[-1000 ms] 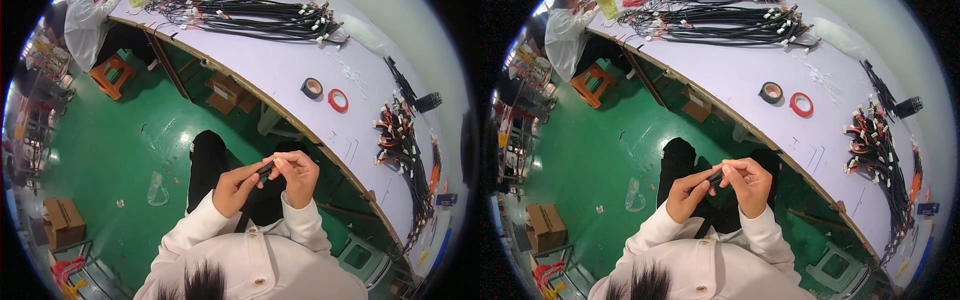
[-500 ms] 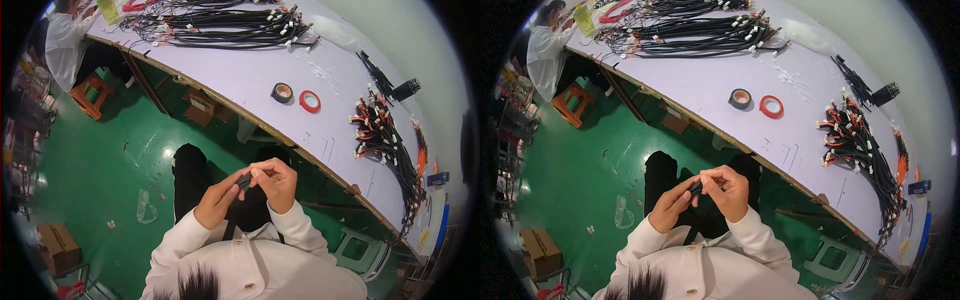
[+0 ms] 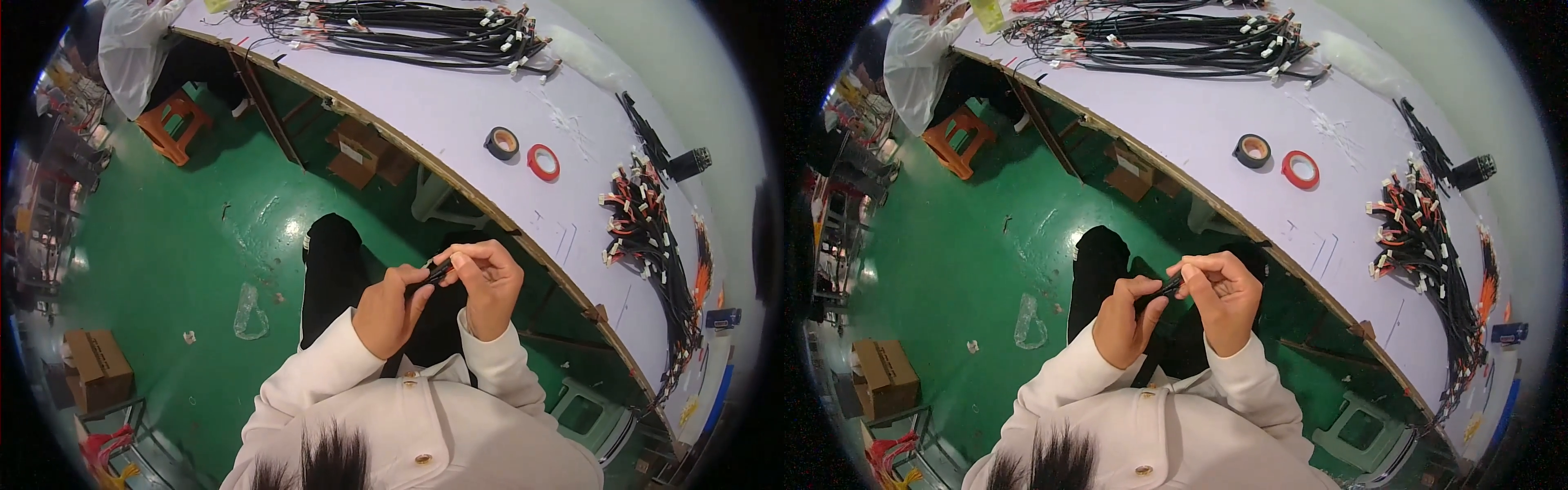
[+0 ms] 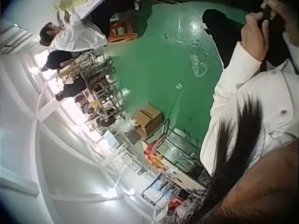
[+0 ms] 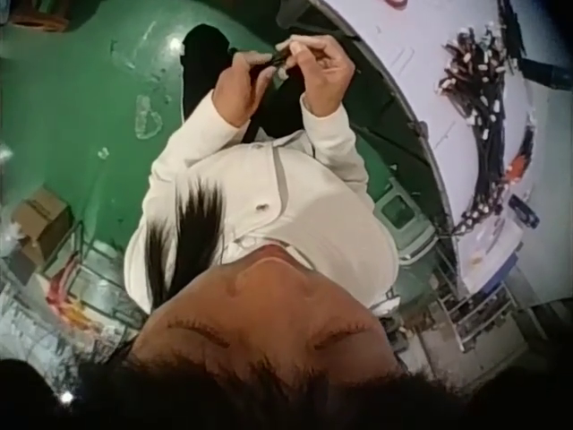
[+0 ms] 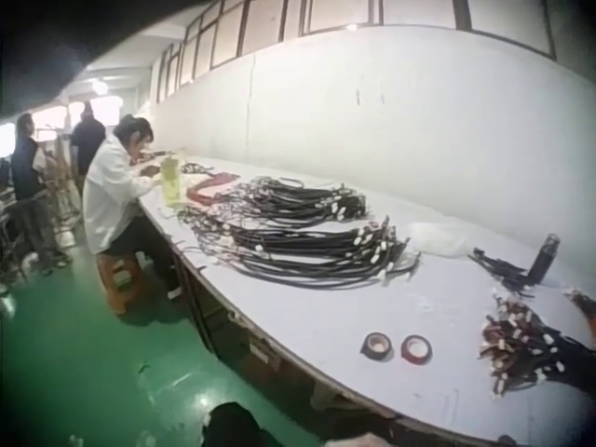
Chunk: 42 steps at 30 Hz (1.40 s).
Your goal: Wrapping black electrical tape around wire bundles near the plastic connectors at a factory workbench.
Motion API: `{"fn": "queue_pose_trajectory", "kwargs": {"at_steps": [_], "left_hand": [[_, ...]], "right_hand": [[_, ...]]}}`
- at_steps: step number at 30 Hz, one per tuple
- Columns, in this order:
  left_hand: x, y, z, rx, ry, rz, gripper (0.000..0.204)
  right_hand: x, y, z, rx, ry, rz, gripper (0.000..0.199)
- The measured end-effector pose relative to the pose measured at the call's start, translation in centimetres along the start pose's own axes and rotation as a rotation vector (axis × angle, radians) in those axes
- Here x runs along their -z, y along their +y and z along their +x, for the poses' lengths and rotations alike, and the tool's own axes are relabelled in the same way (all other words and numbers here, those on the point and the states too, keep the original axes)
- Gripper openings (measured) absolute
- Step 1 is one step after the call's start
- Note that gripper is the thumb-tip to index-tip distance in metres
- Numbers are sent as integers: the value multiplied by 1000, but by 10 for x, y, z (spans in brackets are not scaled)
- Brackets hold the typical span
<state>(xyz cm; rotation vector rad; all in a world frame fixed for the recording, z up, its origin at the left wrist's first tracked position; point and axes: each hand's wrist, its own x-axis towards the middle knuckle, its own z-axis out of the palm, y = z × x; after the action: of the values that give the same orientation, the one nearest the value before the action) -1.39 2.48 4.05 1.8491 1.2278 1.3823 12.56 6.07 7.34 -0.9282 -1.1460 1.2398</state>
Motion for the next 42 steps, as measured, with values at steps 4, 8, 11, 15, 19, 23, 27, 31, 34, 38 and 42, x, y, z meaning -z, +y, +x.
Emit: {"fn": "queue_pose_trajectory", "kwargs": {"at_steps": [4, 8, 11, 15, 19, 23, 27, 31, 34, 38, 42], "left_hand": [[-6, -2, 0, -13, 5, -71, 25], [-3, -7, -7, 74, 27, -142, 25], [1, -7, -5, 176, 22, -348, 16], [9, 5, 5, 275, 44, -477, 16], [4, 12, 9, 378, 13, -662, 15], [5, 10, 6, 399, 46, -694, 16], [12, 16, -1, 454, 4, -734, 15], [13, 27, 2, 443, -90, -838, 15], [17, 32, 4, 493, -172, -877, 18], [30, 39, 7, 557, -202, -952, 41], [39, 40, 8, 565, -251, -905, 57]], "right_hand": [[-2, -3, 1, -15, 18, 7, 5], [5, -10, 7, -89, -111, -29, 10], [28, -44, 29, 77, -316, -476, 31], [95, -78, 97, 471, -151, -1076, 51], [141, -43, 137, 244, -311, -1288, 59], [123, -44, 126, 257, -229, -1370, 52], [75, -46, 63, 177, -329, -533, 48], [40, -3, 7, -171, -395, -70, 50], [29, 17, 2, -208, -389, -35, 54], [21, 12, 4, -165, -503, 128, 60], [22, 4, 4, -184, -525, 129, 63]]}}
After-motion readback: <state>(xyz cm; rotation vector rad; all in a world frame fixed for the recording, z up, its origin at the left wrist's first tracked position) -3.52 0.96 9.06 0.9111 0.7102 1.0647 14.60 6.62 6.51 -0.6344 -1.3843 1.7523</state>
